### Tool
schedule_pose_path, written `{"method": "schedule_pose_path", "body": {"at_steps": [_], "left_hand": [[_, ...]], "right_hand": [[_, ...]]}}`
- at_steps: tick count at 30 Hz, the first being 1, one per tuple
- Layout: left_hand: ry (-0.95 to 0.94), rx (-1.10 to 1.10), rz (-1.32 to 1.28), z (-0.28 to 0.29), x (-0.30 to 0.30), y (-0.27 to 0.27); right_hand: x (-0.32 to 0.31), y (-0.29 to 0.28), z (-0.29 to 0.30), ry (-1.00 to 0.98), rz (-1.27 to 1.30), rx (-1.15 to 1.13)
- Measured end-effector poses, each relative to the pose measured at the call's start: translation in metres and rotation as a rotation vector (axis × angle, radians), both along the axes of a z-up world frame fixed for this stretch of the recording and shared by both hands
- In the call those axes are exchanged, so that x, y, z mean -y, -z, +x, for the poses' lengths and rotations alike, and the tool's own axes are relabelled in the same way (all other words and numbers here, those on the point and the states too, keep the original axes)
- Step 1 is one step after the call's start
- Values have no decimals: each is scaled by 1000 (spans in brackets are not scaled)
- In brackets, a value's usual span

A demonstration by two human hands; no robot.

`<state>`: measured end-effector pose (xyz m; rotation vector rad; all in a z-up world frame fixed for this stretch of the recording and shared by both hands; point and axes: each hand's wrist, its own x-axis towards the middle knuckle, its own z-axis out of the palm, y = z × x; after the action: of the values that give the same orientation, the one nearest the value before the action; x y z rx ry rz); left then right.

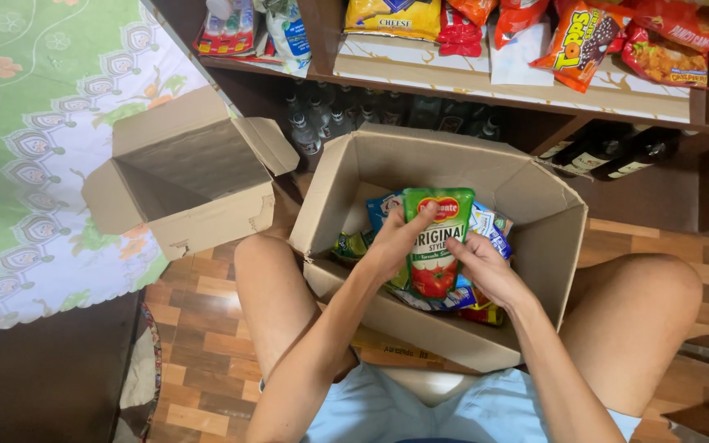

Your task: The person stocks grocery store shelves with food pouches and packets from a cardboard box.

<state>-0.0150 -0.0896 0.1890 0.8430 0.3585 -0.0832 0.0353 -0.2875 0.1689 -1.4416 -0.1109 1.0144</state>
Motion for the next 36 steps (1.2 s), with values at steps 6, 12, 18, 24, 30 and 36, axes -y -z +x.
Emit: {"method": "schedule_pose_path", "body": {"at_steps": [6, 12, 18, 24, 30, 36], "left_hand": [[58, 118, 269, -6, -5, -16], [138, 295, 472, -12, -14, -26], [123, 582, 665, -19, -11, -44], [56, 479, 365, -18, -18, -43], [-169, 325, 240, -12, -32, -42], [-416, 121, -102, -4, -31, -13]], "right_hand": [[7, 30, 7, 18, -44, 199], [3, 18, 4, -26, 172, 368], [-19, -21, -7, -3, 44, 369], [-24, -20, -9, -68, 28, 404], [-34, -39, -12, -191, -49, 548], [-34, -63, -18, -203, 47, 496]]}}
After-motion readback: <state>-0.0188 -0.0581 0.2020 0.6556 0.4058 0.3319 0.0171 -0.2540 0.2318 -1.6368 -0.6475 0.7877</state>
